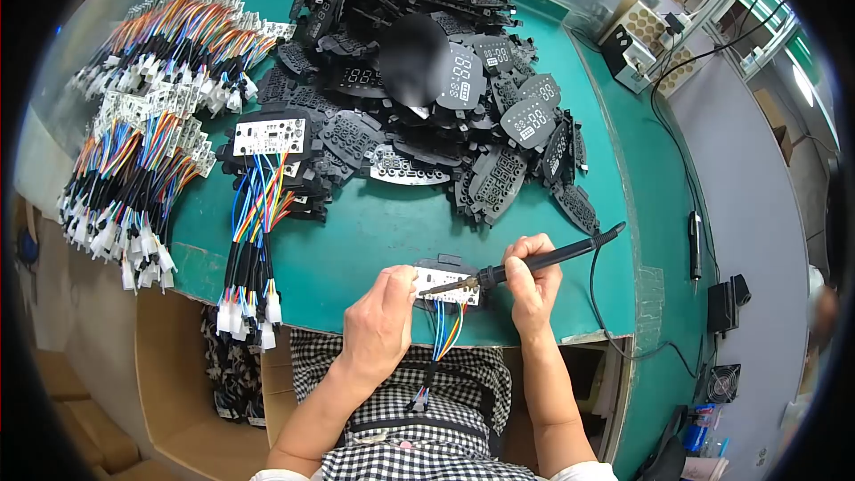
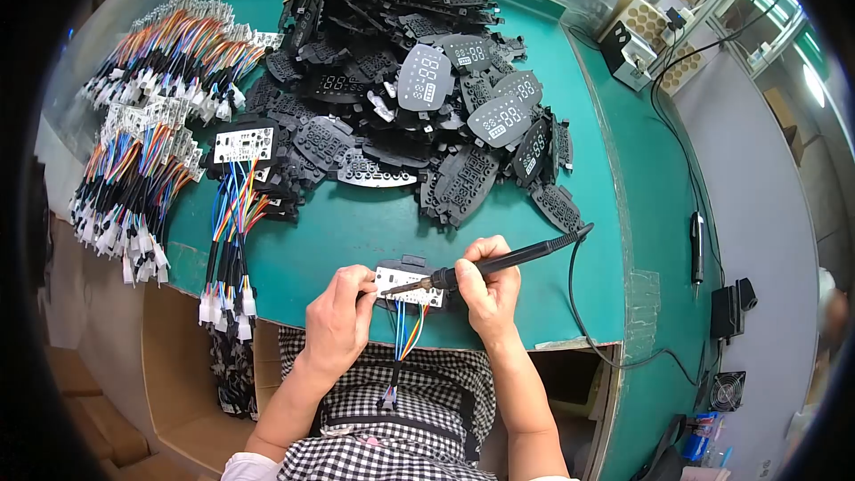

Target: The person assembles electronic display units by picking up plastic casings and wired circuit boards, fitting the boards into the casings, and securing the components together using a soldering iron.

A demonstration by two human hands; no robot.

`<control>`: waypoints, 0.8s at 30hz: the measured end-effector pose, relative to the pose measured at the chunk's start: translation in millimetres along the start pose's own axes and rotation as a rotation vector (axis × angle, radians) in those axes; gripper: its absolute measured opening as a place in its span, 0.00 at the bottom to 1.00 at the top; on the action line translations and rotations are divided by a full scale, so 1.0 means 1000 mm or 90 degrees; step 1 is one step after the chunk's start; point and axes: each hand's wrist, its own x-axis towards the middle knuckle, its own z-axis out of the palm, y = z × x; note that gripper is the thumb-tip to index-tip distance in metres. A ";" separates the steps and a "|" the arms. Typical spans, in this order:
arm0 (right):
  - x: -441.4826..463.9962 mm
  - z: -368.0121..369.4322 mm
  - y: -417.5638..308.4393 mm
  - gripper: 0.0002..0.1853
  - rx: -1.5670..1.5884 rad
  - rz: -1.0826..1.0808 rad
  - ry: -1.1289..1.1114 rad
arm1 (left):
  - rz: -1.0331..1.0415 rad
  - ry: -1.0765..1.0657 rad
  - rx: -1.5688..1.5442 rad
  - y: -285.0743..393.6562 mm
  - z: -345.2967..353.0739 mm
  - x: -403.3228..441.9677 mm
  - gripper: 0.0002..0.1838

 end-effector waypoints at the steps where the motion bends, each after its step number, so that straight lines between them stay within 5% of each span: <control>1: 0.000 -0.001 0.002 0.04 -0.001 -0.009 -0.004 | 0.000 0.000 0.000 0.000 0.000 0.000 0.17; 20: -0.001 -0.001 0.001 0.06 0.047 0.004 -0.008 | -0.002 0.004 -0.012 0.000 0.000 0.001 0.17; 24: 0.002 -0.001 -0.010 0.04 0.103 -0.034 0.173 | 0.003 0.010 -0.048 -0.001 0.000 0.000 0.14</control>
